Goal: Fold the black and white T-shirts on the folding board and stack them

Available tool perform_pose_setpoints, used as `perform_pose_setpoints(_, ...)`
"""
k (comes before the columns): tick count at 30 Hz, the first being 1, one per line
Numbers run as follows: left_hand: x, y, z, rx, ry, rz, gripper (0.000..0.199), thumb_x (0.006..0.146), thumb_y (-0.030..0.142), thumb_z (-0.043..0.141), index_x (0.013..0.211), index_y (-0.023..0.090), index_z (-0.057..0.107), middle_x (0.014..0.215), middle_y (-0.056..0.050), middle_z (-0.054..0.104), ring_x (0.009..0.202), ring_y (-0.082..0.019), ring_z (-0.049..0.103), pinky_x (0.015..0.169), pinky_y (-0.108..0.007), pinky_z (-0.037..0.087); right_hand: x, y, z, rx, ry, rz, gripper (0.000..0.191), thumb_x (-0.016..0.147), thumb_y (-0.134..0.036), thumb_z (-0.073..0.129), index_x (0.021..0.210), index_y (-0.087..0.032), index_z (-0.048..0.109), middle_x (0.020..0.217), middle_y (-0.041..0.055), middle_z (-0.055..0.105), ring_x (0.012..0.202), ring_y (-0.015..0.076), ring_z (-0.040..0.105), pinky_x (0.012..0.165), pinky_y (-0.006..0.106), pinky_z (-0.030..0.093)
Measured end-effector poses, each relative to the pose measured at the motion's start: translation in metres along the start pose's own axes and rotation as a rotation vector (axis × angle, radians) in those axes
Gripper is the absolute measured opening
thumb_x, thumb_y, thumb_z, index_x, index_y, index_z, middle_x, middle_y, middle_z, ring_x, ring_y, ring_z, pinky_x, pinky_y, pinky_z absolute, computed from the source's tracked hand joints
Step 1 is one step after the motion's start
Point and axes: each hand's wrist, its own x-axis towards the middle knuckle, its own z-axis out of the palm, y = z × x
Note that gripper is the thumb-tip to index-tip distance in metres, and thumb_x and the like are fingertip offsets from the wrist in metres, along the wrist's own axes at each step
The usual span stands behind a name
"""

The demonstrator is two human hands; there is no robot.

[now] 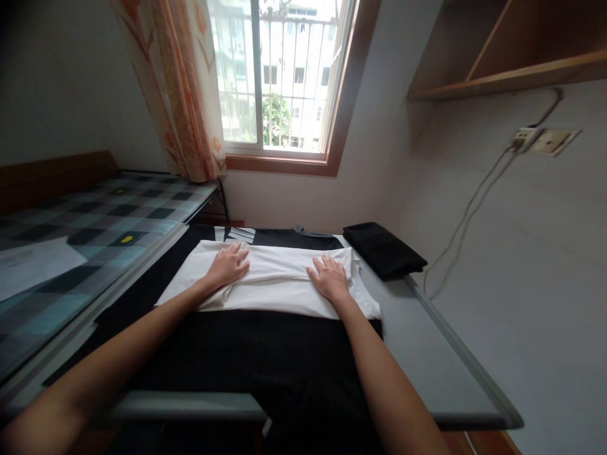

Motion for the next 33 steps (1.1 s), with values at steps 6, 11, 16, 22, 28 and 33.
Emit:
perform_pose_setpoints(6,-0.006,0.002,-0.001,-0.032,-0.080,0.038,0.053,0.085,0.031,0.047,0.137,0.021,0.050,0.156,-0.009,0.028,0.143,-0.030,0.025,0.116,-0.049,0.021,0.000,0.000,-0.001,-0.003,-0.009,-0.007,0.056,0.098,-0.050,0.030,0.143,-0.022,0.045,0.152,0.0111,0.037,0.139,0.0279,0.033,0.112,0.044,0.023)
perform_pose_setpoints(11,-0.005,0.000,0.003,-0.021,-0.107,0.064,0.055,0.088,0.032,0.041,0.142,0.021,0.044,0.157,-0.008,0.027,0.145,-0.031,0.020,0.116,-0.052,0.018,-0.004,-0.001,0.000,-0.013,0.066,0.043,0.055,0.098,-0.052,0.029,0.140,-0.024,0.050,0.152,0.0107,0.038,0.138,0.0283,0.033,0.111,0.043,0.023)
perform_pose_setpoints(16,-0.010,-0.005,0.000,-0.011,-0.132,0.211,0.058,0.087,0.030,0.039,0.144,0.023,0.041,0.156,-0.006,0.031,0.146,-0.031,0.017,0.115,-0.056,0.016,-0.007,-0.001,0.000,-0.028,0.119,0.105,0.055,0.097,-0.052,0.028,0.139,-0.023,0.051,0.151,0.0115,0.038,0.139,0.0291,0.031,0.111,0.044,0.022)
perform_pose_setpoints(22,-0.015,-0.010,-0.003,0.011,-0.137,0.299,0.057,0.089,0.028,0.036,0.146,0.021,0.039,0.155,-0.006,0.032,0.146,-0.028,0.017,0.117,-0.052,0.015,-0.005,0.000,0.001,-0.024,0.067,0.096,0.056,0.097,-0.050,0.029,0.142,-0.022,0.047,0.151,0.0108,0.039,0.140,0.0296,0.030,0.112,0.045,0.021)
perform_pose_setpoints(28,-0.033,-0.012,-0.012,0.014,-0.097,0.330,0.058,0.086,0.030,0.043,0.143,0.017,0.041,0.156,-0.009,0.030,0.146,-0.027,0.016,0.118,-0.047,0.016,-0.003,0.000,0.002,-0.019,0.045,0.107,0.056,0.098,-0.049,0.028,0.143,-0.022,0.047,0.151,0.0116,0.039,0.140,0.0290,0.031,0.112,0.044,0.023)
perform_pose_setpoints(33,-0.052,-0.010,-0.018,0.036,-0.195,0.357,0.071,0.082,0.035,0.048,0.149,0.016,0.032,0.159,-0.010,0.021,0.147,-0.032,0.007,0.117,-0.052,0.012,-0.002,0.001,0.004,-0.020,0.046,0.095,0.056,0.098,-0.049,0.027,0.142,-0.021,0.048,0.151,0.0123,0.039,0.140,0.0298,0.030,0.112,0.045,0.023)
